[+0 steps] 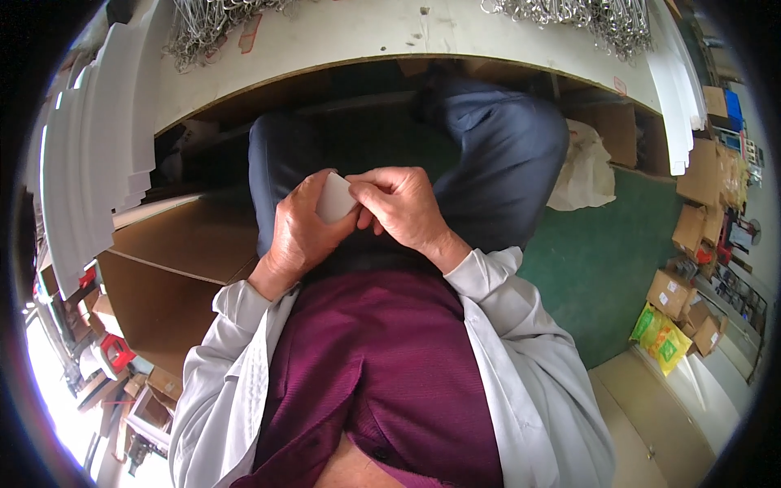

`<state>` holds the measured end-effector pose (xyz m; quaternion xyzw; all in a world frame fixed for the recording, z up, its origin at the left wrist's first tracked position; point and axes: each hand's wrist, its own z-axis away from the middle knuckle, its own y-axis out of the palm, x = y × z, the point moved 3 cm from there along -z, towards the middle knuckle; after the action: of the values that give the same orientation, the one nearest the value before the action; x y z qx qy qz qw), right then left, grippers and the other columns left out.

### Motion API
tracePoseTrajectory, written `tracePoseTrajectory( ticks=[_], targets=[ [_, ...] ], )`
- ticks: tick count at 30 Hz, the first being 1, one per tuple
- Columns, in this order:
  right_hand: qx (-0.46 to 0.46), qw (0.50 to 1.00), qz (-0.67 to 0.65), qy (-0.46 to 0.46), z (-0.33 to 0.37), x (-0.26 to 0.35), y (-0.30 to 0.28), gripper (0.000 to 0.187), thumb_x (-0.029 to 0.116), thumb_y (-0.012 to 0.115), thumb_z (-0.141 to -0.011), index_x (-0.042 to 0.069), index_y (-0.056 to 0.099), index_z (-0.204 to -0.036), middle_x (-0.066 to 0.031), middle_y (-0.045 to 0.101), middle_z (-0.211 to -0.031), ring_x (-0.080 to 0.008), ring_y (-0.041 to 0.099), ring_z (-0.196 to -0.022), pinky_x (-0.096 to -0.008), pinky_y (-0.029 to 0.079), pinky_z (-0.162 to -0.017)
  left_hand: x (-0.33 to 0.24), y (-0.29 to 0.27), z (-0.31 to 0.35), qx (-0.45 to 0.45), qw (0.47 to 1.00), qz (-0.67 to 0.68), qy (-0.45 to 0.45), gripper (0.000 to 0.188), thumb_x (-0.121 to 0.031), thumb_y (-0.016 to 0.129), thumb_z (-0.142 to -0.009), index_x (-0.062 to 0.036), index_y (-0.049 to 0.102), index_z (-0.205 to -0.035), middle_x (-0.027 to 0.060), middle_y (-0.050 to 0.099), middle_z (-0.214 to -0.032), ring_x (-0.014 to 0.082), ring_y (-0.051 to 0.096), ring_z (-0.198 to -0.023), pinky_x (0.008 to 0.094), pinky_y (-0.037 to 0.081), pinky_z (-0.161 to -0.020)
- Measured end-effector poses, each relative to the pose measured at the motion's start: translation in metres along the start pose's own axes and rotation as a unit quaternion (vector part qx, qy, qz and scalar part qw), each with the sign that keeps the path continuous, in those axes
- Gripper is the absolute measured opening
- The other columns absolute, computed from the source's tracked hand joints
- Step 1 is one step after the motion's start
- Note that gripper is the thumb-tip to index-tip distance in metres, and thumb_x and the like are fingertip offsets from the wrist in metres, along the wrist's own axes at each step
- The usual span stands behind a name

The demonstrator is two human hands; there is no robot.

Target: Manually assembling metal hook components into small white cardboard boxes at a workshop desk.

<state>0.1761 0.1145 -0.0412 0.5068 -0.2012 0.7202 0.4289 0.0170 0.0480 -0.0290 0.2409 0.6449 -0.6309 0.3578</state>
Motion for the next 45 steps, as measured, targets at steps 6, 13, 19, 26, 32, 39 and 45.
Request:
tracePoseTrajectory(
  ticks=[6, 13, 19, 26, 32, 39, 45],
  targets=[
    [-0.046, 0.999, 0.023, 0.016, 0.002, 0.004, 0.003, 0.009, 0.004, 0.069, -0.096, -0.003, 0.072, -0.092, -0.0081, 0.073, -0.079, -0.0113, 0.070, -0.063, -0.0230, 0.053, -0.049, 0.005, 0.006, 0.006, 0.000, 0.999, -0.045, 0.021, 0.065, -0.026, 0.092, -0.073, 0.0038, 0.063, -0.123, 0.0238, 0.073, -0.108, 0.0395, 0.074, -0.097, 0.0439, 0.061, -0.083],
    [-0.072, 0.989, 0.113, -0.060, 0.005, -0.005, 0.010, 0.012, 0.007, 0.070, -0.098, -0.003, 0.072, -0.094, -0.0073, 0.073, -0.078, -0.0094, 0.068, -0.060, -0.0233, 0.054, -0.052, 0.009, 0.010, 0.009, -0.033, 0.995, -0.084, 0.036, 0.060, -0.026, 0.086, -0.076, 0.0045, 0.061, -0.121, 0.0205, 0.072, -0.100, 0.0375, 0.074, -0.089, 0.0453, 0.061, -0.076],
    [-0.024, 0.992, 0.096, -0.078, 0.019, -0.010, 0.011, 0.033, 0.015, 0.070, -0.101, -0.003, 0.070, -0.128, -0.0066, 0.075, -0.082, -0.0086, 0.068, -0.066, -0.0238, 0.055, -0.060, 0.008, 0.002, 0.006, -0.018, 1.000, -0.021, 0.003, 0.050, -0.023, 0.083, -0.076, 0.0020, 0.065, -0.116, 0.0205, 0.072, -0.100, 0.0388, 0.073, -0.093, 0.0445, 0.060, -0.079],
    [-0.017, 0.997, 0.060, -0.055, 0.016, -0.013, 0.019, 0.036, 0.016, 0.068, -0.102, -0.004, 0.066, -0.132, -0.0139, 0.075, -0.085, -0.0114, 0.070, -0.071, -0.0268, 0.056, -0.064, 0.014, 0.005, 0.005, -0.016, 0.999, 0.033, -0.018, 0.055, -0.022, 0.083, -0.075, 0.0043, 0.064, -0.120, 0.0245, 0.072, -0.105, 0.0409, 0.073, -0.096, 0.0444, 0.060, -0.083],
    [-0.040, 0.949, 0.203, -0.238, 0.014, -0.012, 0.021, 0.037, 0.016, 0.066, -0.102, -0.004, 0.065, -0.133, -0.0217, 0.075, -0.093, -0.0212, 0.076, -0.082, -0.0330, 0.057, -0.071, 0.020, 0.007, 0.005, -0.023, 0.999, 0.017, -0.013, 0.060, -0.019, 0.084, -0.073, 0.0064, 0.063, -0.123, 0.0265, 0.072, -0.108, 0.0419, 0.073, -0.100, 0.0449, 0.060, -0.085],
    [-0.014, 0.963, 0.180, -0.200, 0.006, -0.008, 0.026, 0.046, 0.016, 0.065, -0.103, -0.005, 0.056, -0.143, -0.0183, 0.077, -0.098, -0.0140, 0.072, -0.089, -0.0285, 0.056, -0.084, 0.006, 0.003, 0.000, -0.032, 0.999, 0.011, 0.015, 0.051, -0.014, 0.082, -0.069, 0.0014, 0.062, -0.113, 0.0224, 0.071, -0.098, 0.0433, 0.071, -0.091, 0.0489, 0.059, -0.078],
    [0.035, 0.986, 0.148, -0.069, 0.006, -0.006, 0.022, 0.044, 0.017, 0.066, -0.103, -0.002, 0.060, -0.141, -0.0179, 0.077, -0.096, -0.0134, 0.072, -0.076, -0.0288, 0.056, -0.070, 0.011, 0.008, 0.006, -0.040, 0.998, -0.029, 0.037, 0.061, -0.017, 0.081, -0.073, 0.0023, 0.058, -0.126, 0.0234, 0.071, -0.101, 0.0417, 0.072, -0.093, 0.0481, 0.061, -0.078]
  ],
)
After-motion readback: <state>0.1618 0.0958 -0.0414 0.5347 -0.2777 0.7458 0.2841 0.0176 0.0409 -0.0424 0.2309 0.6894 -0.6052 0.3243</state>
